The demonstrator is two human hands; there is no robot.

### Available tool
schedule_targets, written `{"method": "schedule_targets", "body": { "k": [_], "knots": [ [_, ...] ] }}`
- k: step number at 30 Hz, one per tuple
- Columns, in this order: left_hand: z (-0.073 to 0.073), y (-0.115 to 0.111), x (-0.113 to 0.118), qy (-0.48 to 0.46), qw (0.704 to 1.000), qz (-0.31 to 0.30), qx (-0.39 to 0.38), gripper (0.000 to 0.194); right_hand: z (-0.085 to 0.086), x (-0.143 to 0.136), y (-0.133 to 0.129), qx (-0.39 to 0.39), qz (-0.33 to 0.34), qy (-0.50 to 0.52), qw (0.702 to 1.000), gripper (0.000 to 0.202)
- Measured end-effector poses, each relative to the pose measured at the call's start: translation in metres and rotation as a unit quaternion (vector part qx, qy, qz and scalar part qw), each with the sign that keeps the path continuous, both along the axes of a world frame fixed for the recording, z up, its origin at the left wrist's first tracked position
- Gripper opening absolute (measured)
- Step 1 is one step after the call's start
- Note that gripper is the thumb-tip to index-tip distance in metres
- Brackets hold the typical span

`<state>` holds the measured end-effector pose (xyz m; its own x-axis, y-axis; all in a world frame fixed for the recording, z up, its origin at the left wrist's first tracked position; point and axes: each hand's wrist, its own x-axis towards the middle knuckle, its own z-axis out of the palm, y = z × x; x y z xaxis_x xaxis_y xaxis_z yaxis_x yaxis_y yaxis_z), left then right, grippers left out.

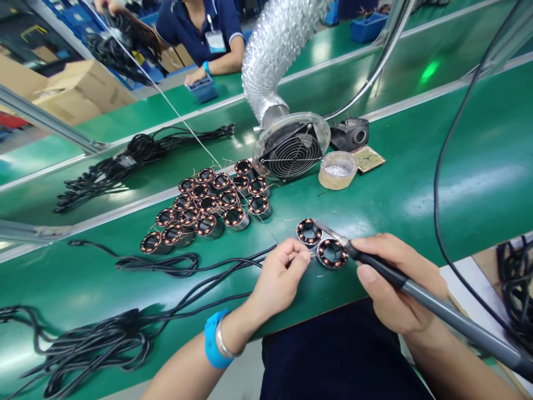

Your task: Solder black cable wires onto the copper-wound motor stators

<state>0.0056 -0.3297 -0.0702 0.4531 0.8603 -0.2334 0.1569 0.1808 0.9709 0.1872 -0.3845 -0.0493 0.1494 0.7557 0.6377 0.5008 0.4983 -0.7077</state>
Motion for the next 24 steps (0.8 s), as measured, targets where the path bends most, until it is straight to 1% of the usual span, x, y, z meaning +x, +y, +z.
{"method": "schedule_targets", "body": {
  "k": [3,5,7,9,12,17,20,24],
  "knots": [
    [0.001,-0.005,-0.003,0.07,0.993,-0.03,0.093,0.019,-0.008,0.0,0.001,-0.015,-0.026,0.024,0.999,0.041],
    [0.001,-0.006,-0.005,0.108,0.985,-0.041,0.131,0.018,-0.013,0.0,0.005,-0.03,-0.026,0.006,0.999,0.04],
    [0.0,-0.007,-0.007,0.133,0.978,-0.046,0.154,0.017,-0.016,0.0,0.012,-0.044,-0.006,-0.042,0.998,0.033],
    [0.0,-0.006,-0.008,0.144,0.975,-0.049,0.162,0.017,-0.018,0.0,0.02,-0.045,0.033,-0.085,0.995,0.027],
    [0.0,-0.004,-0.008,0.124,0.982,-0.049,0.135,0.018,-0.018,-0.001,0.03,-0.032,0.074,-0.103,0.991,0.025],
    [0.002,0.005,-0.006,0.043,0.998,-0.033,0.029,0.022,-0.018,-0.004,0.037,-0.018,0.103,-0.115,0.988,0.023],
    [0.002,0.009,-0.005,0.024,0.999,-0.022,-0.002,0.023,-0.015,-0.003,0.033,-0.026,0.098,-0.107,0.989,0.028],
    [0.003,0.009,-0.005,0.025,0.999,-0.011,-0.025,0.023,-0.003,0.004,0.016,-0.038,0.085,-0.078,0.993,0.045]
  ]
}}
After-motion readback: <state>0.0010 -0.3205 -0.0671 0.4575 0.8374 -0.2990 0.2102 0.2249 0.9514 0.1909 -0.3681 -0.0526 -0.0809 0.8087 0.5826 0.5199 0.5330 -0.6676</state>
